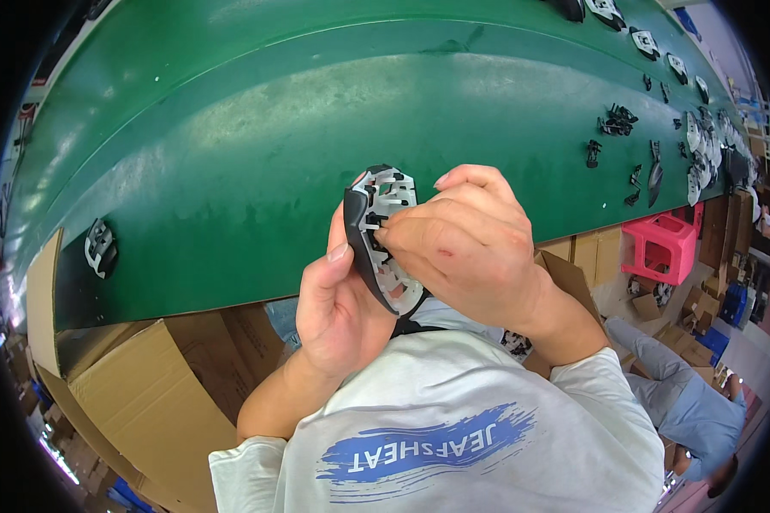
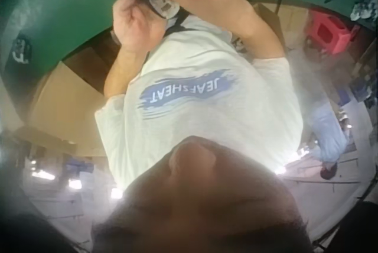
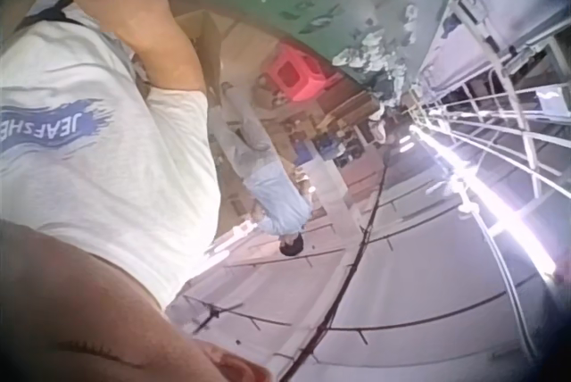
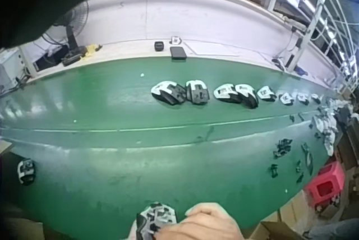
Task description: The person assembles computer mouse casings by picking up mouse shells and small plastic components, fitting each component into the shell by hand, pressing it securely, and placing the assembled casings onto the conveyor belt.
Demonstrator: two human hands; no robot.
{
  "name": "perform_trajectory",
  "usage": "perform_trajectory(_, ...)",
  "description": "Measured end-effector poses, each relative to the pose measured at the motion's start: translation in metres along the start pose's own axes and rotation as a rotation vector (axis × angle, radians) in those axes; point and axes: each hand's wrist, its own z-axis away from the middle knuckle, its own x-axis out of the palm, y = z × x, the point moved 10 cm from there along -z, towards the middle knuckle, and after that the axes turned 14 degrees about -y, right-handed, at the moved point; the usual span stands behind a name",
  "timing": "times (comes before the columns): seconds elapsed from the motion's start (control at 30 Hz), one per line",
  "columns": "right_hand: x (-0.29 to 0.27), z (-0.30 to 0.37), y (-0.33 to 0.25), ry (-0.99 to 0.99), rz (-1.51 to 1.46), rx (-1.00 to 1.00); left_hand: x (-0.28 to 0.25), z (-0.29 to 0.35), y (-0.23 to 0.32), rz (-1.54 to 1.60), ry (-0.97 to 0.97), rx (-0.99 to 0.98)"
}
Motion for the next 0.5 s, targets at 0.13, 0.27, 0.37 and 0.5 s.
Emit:
perform_trajectory(0.13, 0.001, -0.005, 0.0, -0.056, -0.02, 0.022, -0.01, 0.002, -0.003, 0.023, 0.029, 0.006)
perform_trajectory(0.27, -0.016, 0.0, -0.008, 0.02, -0.009, 0.008, -0.006, -0.001, 0.003, 0.204, 0.064, 0.128)
perform_trajectory(0.37, -0.011, 0.011, -0.016, -0.096, 0.004, 0.014, -0.002, -0.006, 0.005, 0.034, 0.011, 0.053)
perform_trajectory(0.5, 0.002, 0.016, -0.019, -0.231, 0.033, 0.037, 0.001, -0.009, 0.008, -0.129, -0.033, 0.034)
